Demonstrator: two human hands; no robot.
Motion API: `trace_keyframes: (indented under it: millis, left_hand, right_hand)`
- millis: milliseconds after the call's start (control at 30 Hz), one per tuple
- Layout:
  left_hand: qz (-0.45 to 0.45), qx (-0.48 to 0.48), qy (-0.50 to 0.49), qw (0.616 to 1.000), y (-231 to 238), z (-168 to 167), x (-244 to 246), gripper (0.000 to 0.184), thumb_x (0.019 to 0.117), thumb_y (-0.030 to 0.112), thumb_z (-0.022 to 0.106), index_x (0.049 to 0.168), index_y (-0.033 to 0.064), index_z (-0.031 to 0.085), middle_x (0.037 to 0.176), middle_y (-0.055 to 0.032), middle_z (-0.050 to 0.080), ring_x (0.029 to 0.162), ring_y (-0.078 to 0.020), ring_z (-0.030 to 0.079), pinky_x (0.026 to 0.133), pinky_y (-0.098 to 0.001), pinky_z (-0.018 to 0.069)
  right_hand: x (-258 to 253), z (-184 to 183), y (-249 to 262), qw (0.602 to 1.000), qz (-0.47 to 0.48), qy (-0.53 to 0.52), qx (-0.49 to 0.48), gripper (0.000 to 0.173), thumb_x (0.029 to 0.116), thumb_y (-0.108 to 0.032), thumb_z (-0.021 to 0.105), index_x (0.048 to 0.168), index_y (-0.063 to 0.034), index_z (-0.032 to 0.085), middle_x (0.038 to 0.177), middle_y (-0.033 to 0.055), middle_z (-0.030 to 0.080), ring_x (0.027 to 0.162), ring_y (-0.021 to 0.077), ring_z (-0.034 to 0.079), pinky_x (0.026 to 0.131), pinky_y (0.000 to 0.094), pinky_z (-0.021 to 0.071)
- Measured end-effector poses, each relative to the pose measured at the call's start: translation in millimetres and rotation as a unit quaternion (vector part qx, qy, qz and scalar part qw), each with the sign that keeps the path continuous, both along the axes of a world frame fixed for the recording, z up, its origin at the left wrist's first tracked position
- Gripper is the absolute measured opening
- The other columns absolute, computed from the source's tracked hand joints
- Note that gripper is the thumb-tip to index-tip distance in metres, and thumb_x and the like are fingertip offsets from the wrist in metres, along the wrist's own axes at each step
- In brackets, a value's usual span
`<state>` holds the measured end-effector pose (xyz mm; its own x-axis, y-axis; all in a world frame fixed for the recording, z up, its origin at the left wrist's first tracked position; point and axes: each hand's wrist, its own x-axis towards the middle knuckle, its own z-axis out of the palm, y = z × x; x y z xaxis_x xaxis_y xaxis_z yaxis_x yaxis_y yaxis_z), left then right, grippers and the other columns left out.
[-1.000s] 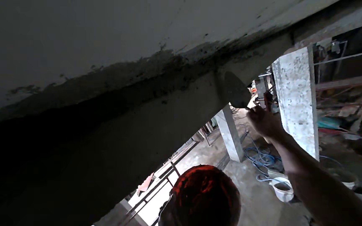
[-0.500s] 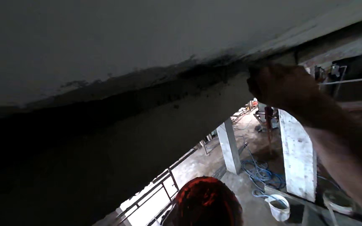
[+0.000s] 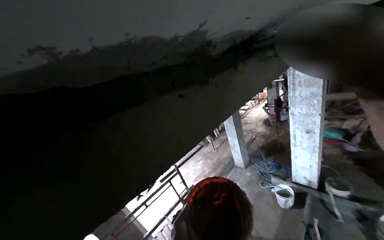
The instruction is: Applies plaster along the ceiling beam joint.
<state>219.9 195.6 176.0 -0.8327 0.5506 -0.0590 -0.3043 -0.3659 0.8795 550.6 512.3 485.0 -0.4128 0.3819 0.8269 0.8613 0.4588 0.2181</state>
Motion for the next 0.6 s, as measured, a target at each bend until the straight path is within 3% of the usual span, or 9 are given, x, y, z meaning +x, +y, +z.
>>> trace_keyframes:
  millis: [67, 167, 233, 267, 333, 400, 433, 533, 600]
  left_hand:
    - [-0.020, 0.048, 0.023, 0.998, -1, -20, -25, 0.018, 0.1024, 0.013, 0.057, 0.105, -0.0043, 0.064, 0.088, -0.0142, 0.071, 0.078, -0.0204, 0.071, 0.071, -0.0390, 0.0627]
    - [-0.030, 0.024, 0.023, 0.999, -5, -31, -31, 0.019, 0.1031, 0.015, 0.056, 0.107, -0.0019, 0.063, 0.090, -0.0127, 0.071, 0.081, -0.0198, 0.072, 0.074, -0.0391, 0.0625]
    - [-0.028, -0.005, 0.039, 0.999, -7, -40, -25, 0.019, 0.1044, 0.016, 0.055, 0.108, -0.0005, 0.065, 0.091, -0.0108, 0.072, 0.082, -0.0177, 0.072, 0.075, -0.0379, 0.0625]
    - [-0.022, -0.013, 0.051, 0.998, -6, -43, -26, 0.020, 0.1038, 0.017, 0.056, 0.106, -0.0005, 0.066, 0.090, -0.0104, 0.072, 0.081, -0.0177, 0.072, 0.075, -0.0381, 0.0624]
    - [-0.018, 0.000, 0.061, 0.998, 3, -48, -33, 0.018, 0.1003, 0.016, 0.062, 0.104, -0.0022, 0.064, 0.092, -0.0122, 0.071, 0.083, -0.0195, 0.070, 0.077, -0.0407, 0.0619]
    - [-0.011, -0.007, 0.064, 0.998, 10, -51, -28, 0.020, 0.1002, 0.014, 0.062, 0.108, -0.0035, 0.063, 0.094, -0.0133, 0.071, 0.083, -0.0190, 0.070, 0.077, -0.0400, 0.0620]
    - [-0.007, -0.039, 0.081, 0.996, 12, -52, -23, 0.021, 0.1019, 0.016, 0.060, 0.113, -0.0026, 0.063, 0.096, -0.0114, 0.070, 0.084, -0.0158, 0.069, 0.077, -0.0363, 0.0609]
    - [-0.046, -0.066, 0.103, 0.991, 30, -79, -26, 0.027, 0.1023, 0.014, 0.061, 0.124, -0.0022, 0.063, 0.113, -0.0150, 0.072, 0.099, -0.0208, 0.070, 0.089, -0.0415, 0.0601]
    - [-0.060, -0.091, 0.134, 0.985, 35, -89, -22, 0.027, 0.0989, 0.009, 0.064, 0.123, -0.0029, 0.063, 0.112, -0.0145, 0.071, 0.099, -0.0202, 0.070, 0.088, -0.0403, 0.0603]
  right_hand:
    - [18, -5, 8, 0.996, -0.029, 0.059, -0.063, 0.029, 0.1060, -0.017, 0.046, 0.129, -0.0009, 0.053, 0.106, 0.0352, 0.063, 0.088, 0.0619, 0.063, 0.060, 0.0770, 0.0463]
    - [27, -7, 4, 0.994, 0.012, 0.021, 0.107, 0.034, 0.1103, -0.022, 0.039, 0.120, 0.0079, 0.053, 0.106, 0.0354, 0.062, 0.086, 0.0578, 0.066, 0.059, 0.0676, 0.0519]
    - [31, -11, 10, 0.998, -0.034, 0.037, -0.029, 0.033, 0.1092, -0.017, 0.041, 0.127, 0.0095, 0.048, 0.111, 0.0394, 0.059, 0.092, 0.0630, 0.063, 0.062, 0.0737, 0.0500]
    - [37, -20, 20, 0.988, -0.065, 0.067, -0.120, 0.035, 0.1079, -0.017, 0.045, 0.135, 0.0044, 0.045, 0.113, 0.0406, 0.059, 0.095, 0.0657, 0.061, 0.065, 0.0781, 0.0472]
    - [52, -51, 50, 0.975, -0.053, 0.141, -0.164, 0.047, 0.1037, -0.024, 0.052, 0.146, -0.0058, 0.044, 0.114, 0.0373, 0.062, 0.099, 0.0629, 0.062, 0.073, 0.0812, 0.0462]
    - [45, -95, 38, 0.969, 0.034, 0.170, -0.175, 0.046, 0.1038, -0.032, 0.055, 0.135, 0.0021, 0.053, 0.109, 0.0329, 0.064, 0.096, 0.0555, 0.065, 0.076, 0.0759, 0.0491]
    - [39, -128, 17, 0.959, 0.091, 0.164, -0.210, 0.043, 0.1014, -0.034, 0.057, 0.124, 0.0022, 0.056, 0.100, 0.0270, 0.065, 0.086, 0.0479, 0.067, 0.069, 0.0700, 0.0514]
    - [24, -233, -58, 0.892, 0.254, 0.067, -0.369, 0.028, 0.0969, -0.033, 0.062, 0.110, -0.0082, 0.064, 0.086, 0.0044, 0.064, 0.070, 0.0186, 0.064, 0.062, 0.0446, 0.0563]
    - [13, -294, -98, 0.853, 0.262, -0.056, -0.448, 0.028, 0.0995, -0.037, 0.059, 0.109, -0.0124, 0.068, 0.097, 0.0041, 0.068, 0.076, 0.0191, 0.067, 0.066, 0.0446, 0.0587]
